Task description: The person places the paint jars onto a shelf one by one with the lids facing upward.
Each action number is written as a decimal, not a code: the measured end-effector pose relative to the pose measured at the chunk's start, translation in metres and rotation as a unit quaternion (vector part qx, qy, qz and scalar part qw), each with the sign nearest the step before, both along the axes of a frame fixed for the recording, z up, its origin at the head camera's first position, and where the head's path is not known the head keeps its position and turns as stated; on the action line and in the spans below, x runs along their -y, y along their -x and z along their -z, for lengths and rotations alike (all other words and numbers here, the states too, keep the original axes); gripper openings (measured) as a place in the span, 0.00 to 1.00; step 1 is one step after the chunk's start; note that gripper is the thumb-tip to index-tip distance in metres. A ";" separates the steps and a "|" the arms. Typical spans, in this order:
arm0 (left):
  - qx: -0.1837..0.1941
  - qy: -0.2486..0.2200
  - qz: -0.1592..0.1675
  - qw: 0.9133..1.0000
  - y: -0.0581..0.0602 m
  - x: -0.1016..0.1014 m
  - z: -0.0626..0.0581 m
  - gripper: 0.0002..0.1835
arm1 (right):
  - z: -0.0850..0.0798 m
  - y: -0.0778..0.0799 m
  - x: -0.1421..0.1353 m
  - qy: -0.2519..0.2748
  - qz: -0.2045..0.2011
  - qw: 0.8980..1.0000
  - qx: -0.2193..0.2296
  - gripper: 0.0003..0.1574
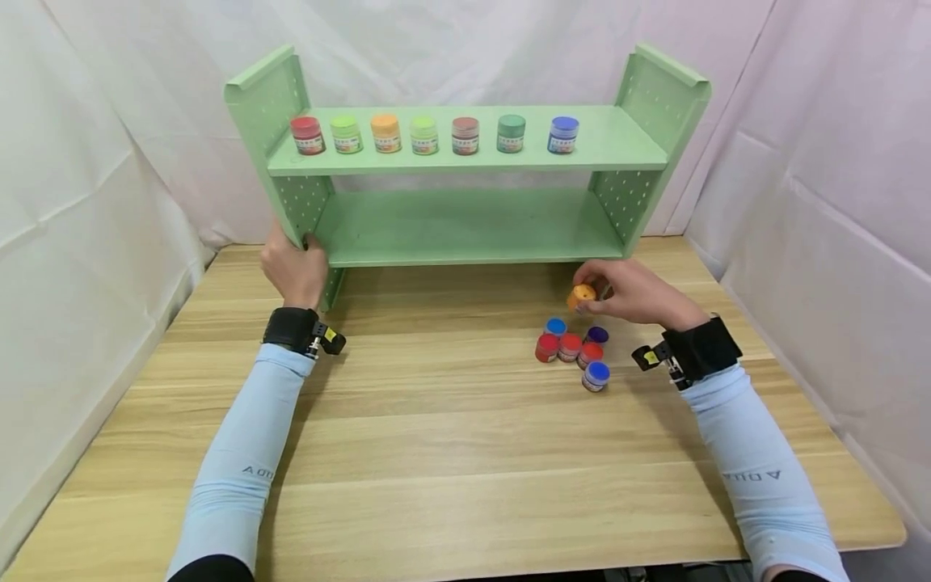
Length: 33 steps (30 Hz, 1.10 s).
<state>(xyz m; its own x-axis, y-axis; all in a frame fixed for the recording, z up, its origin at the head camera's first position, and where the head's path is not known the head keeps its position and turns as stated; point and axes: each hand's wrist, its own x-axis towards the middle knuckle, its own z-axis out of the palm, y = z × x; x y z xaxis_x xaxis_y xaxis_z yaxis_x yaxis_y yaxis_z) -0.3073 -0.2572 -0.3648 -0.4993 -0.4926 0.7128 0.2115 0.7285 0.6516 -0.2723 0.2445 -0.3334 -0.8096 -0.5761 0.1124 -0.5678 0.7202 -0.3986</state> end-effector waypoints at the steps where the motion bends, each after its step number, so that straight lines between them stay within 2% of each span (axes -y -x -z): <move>1: -0.001 0.001 0.001 1.000 0.000 0.000 0.000 0.20 | -0.003 -0.002 0.001 0.006 0.000 1.000 -0.010 0.20; 7: -0.002 0.002 0.002 1.000 -0.001 0.000 0.003 0.22 | -0.016 -0.010 0.000 0.053 0.003 0.994 -0.098 0.22; 12: 0.000 -0.002 -0.003 1.000 0.000 -0.001 0.004 0.23 | -0.021 -0.007 -0.006 0.087 0.008 0.983 -0.161 0.21; 16: -0.001 0.000 -0.003 1.000 0.002 -0.001 0.002 0.23 | -0.025 -0.002 -0.009 0.087 0.025 0.978 -0.189 0.20; 22: 0.001 -0.010 0.000 1.000 0.003 0.000 0.000 0.24 | -0.038 0.003 -0.004 0.060 0.030 0.983 -0.170 0.20; 26: 0.001 -0.014 0.002 1.000 0.002 0.001 0.000 0.25 | -0.052 0.009 0.003 0.013 0.042 0.986 -0.158 0.19; 33: 0.003 -0.012 -0.002 1.000 0.003 -0.001 0.001 0.24 | -0.071 0.020 0.018 -0.066 0.061 0.987 -0.135 0.14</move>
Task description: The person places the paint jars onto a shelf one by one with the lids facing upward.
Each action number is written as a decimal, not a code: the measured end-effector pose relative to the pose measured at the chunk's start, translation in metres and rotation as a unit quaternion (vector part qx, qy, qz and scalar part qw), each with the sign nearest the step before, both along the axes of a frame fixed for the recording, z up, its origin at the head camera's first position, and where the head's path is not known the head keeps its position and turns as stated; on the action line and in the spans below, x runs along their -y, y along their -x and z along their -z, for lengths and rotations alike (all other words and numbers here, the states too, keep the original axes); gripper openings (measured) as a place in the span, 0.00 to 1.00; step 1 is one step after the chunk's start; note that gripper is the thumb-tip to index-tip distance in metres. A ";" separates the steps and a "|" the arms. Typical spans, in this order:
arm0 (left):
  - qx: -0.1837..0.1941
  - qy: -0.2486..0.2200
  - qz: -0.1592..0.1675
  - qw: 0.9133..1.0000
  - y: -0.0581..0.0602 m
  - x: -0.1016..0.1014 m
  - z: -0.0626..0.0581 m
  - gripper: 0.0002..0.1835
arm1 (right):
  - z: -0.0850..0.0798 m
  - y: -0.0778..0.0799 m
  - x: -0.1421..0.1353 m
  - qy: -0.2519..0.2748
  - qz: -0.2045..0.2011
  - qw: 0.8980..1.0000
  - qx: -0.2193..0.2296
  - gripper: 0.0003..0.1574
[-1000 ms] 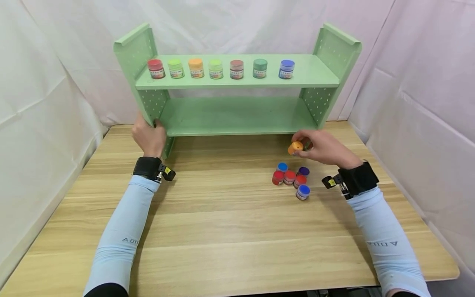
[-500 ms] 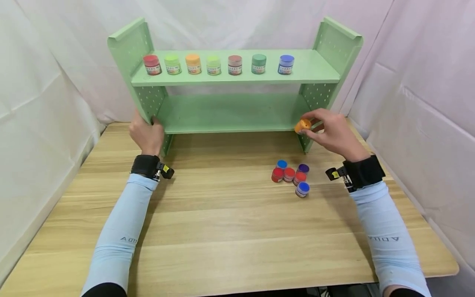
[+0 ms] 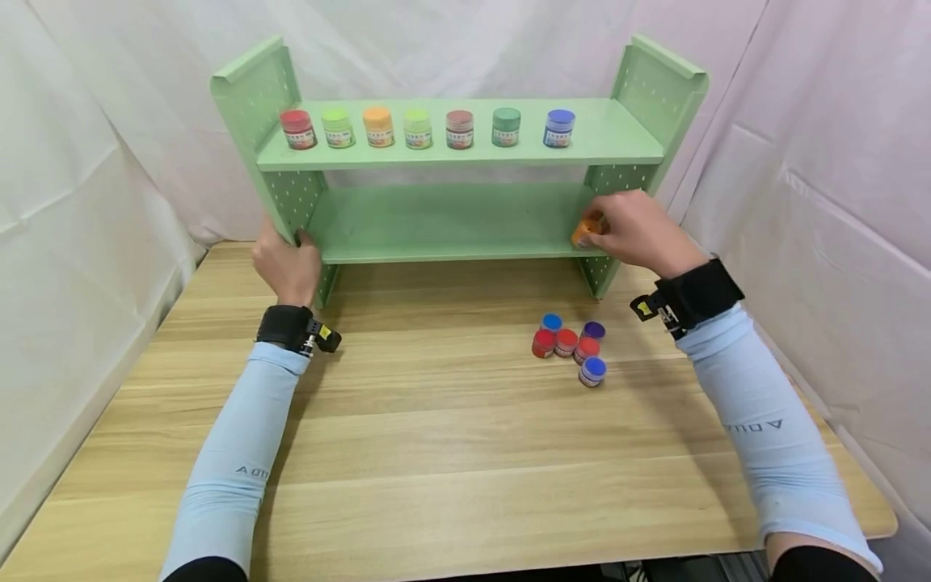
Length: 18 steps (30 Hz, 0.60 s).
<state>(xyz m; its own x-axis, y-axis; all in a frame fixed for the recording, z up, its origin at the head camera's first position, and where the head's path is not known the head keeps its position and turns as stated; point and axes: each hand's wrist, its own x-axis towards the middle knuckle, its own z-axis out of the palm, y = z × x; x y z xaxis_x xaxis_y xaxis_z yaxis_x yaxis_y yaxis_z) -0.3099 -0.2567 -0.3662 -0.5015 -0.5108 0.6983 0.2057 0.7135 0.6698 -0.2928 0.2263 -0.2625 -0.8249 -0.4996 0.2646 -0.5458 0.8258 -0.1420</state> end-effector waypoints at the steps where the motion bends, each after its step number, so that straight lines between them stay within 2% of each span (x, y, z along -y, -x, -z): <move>1: 0.000 0.000 0.000 1.000 0.000 0.000 0.000 0.23 | -0.002 0.002 0.003 -0.008 0.000 1.000 0.005 0.13; 6: 0.003 -0.003 0.000 1.000 -0.001 0.001 0.001 0.23 | -0.007 0.016 0.010 -0.038 0.011 0.999 0.029 0.08; 11: 0.004 -0.003 0.001 1.000 -0.001 0.000 0.001 0.23 | -0.009 0.026 0.011 -0.050 0.020 0.997 0.063 0.09; 18: 0.000 -0.005 0.005 1.000 0.001 0.001 0.000 0.24 | -0.012 0.036 0.015 -0.073 0.043 0.994 0.075 0.10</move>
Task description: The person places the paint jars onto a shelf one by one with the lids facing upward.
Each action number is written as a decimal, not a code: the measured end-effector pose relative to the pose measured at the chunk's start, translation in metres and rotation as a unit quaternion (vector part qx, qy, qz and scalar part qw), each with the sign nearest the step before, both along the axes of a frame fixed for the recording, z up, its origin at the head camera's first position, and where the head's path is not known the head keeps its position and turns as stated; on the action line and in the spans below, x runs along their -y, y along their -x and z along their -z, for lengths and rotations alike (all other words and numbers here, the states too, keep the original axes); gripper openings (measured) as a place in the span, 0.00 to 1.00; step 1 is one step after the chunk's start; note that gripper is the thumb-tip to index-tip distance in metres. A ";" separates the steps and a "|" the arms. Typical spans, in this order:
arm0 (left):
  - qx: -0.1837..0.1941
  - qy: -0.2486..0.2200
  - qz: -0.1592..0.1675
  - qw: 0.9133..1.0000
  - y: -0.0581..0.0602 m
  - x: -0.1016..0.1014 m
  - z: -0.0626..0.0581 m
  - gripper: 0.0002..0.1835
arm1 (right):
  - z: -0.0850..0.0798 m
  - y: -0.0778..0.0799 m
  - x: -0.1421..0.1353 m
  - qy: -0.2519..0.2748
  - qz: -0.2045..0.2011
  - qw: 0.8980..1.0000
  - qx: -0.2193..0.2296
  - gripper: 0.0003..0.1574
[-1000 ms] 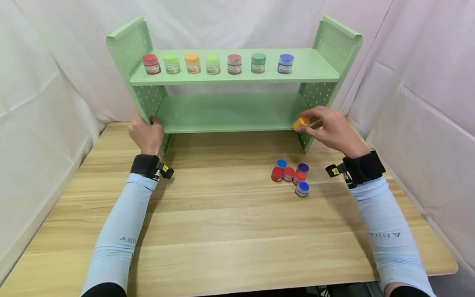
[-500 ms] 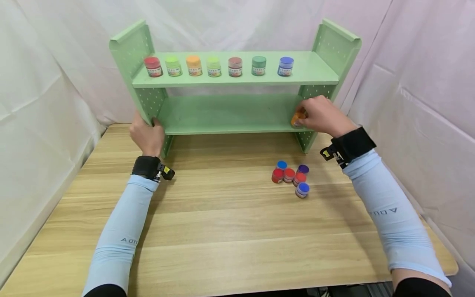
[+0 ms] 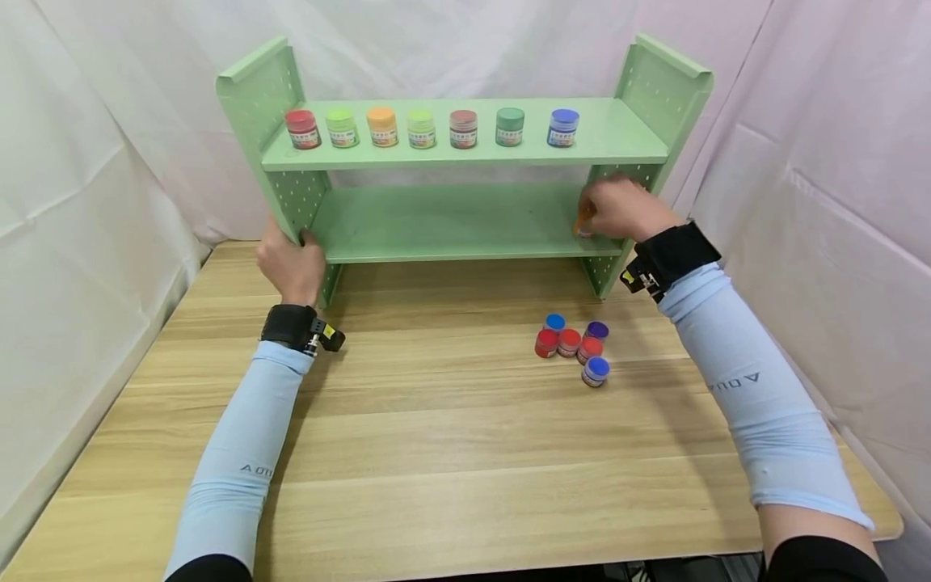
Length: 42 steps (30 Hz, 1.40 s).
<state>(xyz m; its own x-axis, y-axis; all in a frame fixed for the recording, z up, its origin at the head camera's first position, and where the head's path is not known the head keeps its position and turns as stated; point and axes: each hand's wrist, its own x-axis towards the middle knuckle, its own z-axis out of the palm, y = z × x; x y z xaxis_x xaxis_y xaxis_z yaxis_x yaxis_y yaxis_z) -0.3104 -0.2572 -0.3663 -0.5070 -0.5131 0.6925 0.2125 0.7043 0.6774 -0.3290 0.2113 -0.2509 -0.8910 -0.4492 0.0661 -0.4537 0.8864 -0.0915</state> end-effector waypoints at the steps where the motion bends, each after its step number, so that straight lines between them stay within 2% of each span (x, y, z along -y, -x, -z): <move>1: 0.000 0.001 0.000 1.000 0.000 0.000 0.000 0.24 | 0.000 0.001 0.000 -0.002 0.004 1.000 0.002 0.10; 11: 0.005 0.000 -0.003 1.000 0.000 0.000 -0.001 0.22 | -0.003 0.004 0.004 -0.004 0.028 0.999 0.023 0.12; 18: 0.005 0.006 -0.002 1.000 0.000 -0.001 -0.001 0.21 | -0.004 0.001 0.001 0.013 0.034 0.999 0.034 0.33; 21: 0.003 0.003 -0.002 1.000 -0.001 -0.001 -0.001 0.22 | -0.005 -0.003 0.001 0.028 0.025 0.999 0.024 0.33; 25: 0.005 0.001 -0.001 1.000 -0.001 -0.001 -0.001 0.22 | -0.009 -0.012 0.000 0.058 0.004 0.998 -0.020 0.30; 29: 0.005 0.004 -0.004 1.000 -0.001 0.000 -0.002 0.22 | -0.012 -0.026 -0.007 0.088 -0.016 0.993 -0.078 0.18; 33: 0.002 0.006 -0.006 1.000 -0.001 0.001 -0.004 0.23 | -0.005 -0.042 -0.015 0.104 -0.028 0.989 -0.099 0.09; 37: 0.003 0.006 -0.006 1.000 -0.001 0.000 -0.004 0.23 | 0.011 -0.054 -0.022 0.100 -0.033 0.992 -0.068 0.07; 42: 0.006 0.007 -0.007 1.000 -0.001 -0.001 -0.001 0.22 | 0.038 -0.060 -0.032 0.103 -0.043 0.993 0.033 0.07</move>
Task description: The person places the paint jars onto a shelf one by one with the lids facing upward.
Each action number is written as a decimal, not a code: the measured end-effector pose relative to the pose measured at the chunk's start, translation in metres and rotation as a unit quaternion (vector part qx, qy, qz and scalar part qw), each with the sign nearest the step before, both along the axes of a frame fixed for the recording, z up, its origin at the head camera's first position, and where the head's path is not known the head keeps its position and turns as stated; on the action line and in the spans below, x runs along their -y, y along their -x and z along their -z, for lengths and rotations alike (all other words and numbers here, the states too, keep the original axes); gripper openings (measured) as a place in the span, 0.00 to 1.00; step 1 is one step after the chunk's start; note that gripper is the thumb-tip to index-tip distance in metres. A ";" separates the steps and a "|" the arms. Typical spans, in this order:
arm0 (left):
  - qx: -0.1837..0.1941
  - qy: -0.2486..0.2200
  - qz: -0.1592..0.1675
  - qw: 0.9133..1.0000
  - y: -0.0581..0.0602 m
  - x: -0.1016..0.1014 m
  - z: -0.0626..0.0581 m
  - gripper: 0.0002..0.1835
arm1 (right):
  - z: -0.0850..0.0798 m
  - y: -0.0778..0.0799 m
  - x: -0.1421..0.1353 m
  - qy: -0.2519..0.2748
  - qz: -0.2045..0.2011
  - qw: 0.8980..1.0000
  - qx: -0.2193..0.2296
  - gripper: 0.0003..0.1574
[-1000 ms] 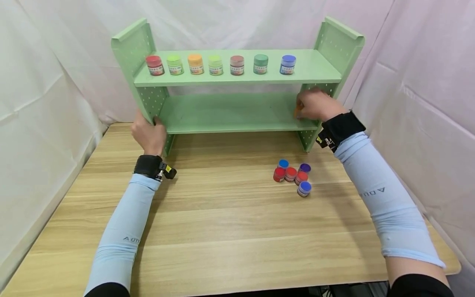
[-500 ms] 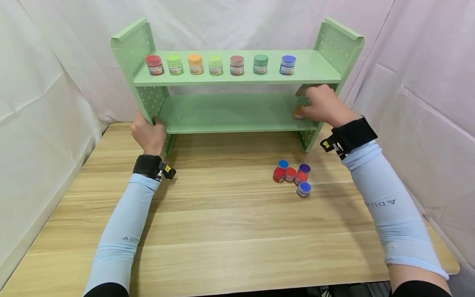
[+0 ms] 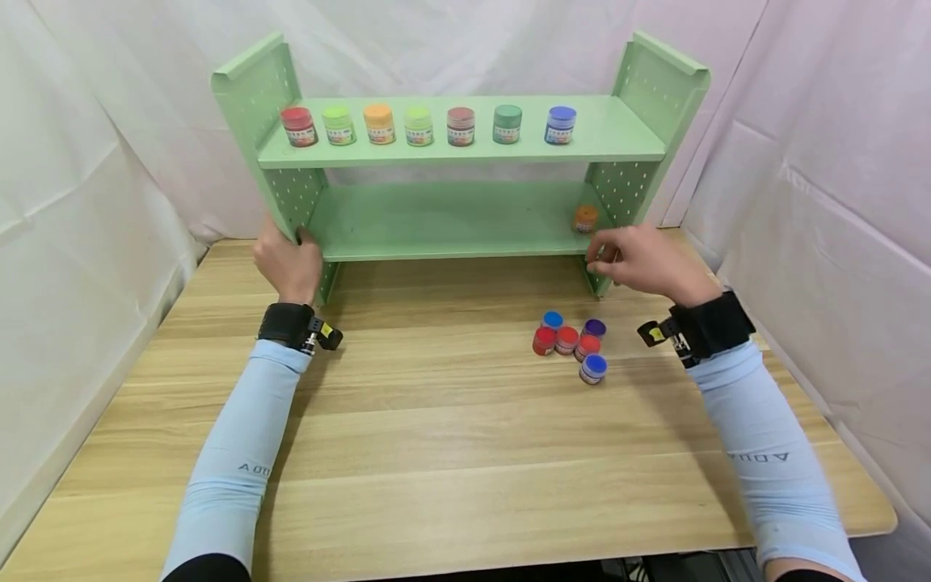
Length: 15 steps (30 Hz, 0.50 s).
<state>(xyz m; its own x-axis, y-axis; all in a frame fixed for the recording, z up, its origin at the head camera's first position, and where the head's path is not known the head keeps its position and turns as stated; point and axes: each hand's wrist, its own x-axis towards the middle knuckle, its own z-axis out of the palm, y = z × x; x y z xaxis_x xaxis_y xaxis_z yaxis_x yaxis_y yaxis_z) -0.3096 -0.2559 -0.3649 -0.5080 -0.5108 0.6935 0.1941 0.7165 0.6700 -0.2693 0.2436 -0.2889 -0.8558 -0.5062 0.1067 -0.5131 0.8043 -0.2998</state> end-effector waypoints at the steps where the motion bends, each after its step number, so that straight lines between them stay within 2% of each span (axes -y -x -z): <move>1: 0.000 0.002 0.000 1.000 0.000 0.000 0.000 0.22 | 0.005 0.001 -0.002 -0.001 -0.007 1.000 0.019 0.07; 7: -0.004 0.002 0.001 1.000 0.001 0.001 0.001 0.22 | 0.024 0.005 -0.011 -0.015 -0.049 0.990 0.130 0.12; 11: -0.005 0.001 0.003 1.000 0.001 0.001 0.001 0.22 | 0.033 0.007 -0.016 -0.021 -0.069 0.976 0.204 0.19; 15: -0.008 0.001 0.003 1.000 0.001 0.002 0.001 0.22 | 0.040 0.008 -0.018 -0.025 -0.076 0.963 0.257 0.23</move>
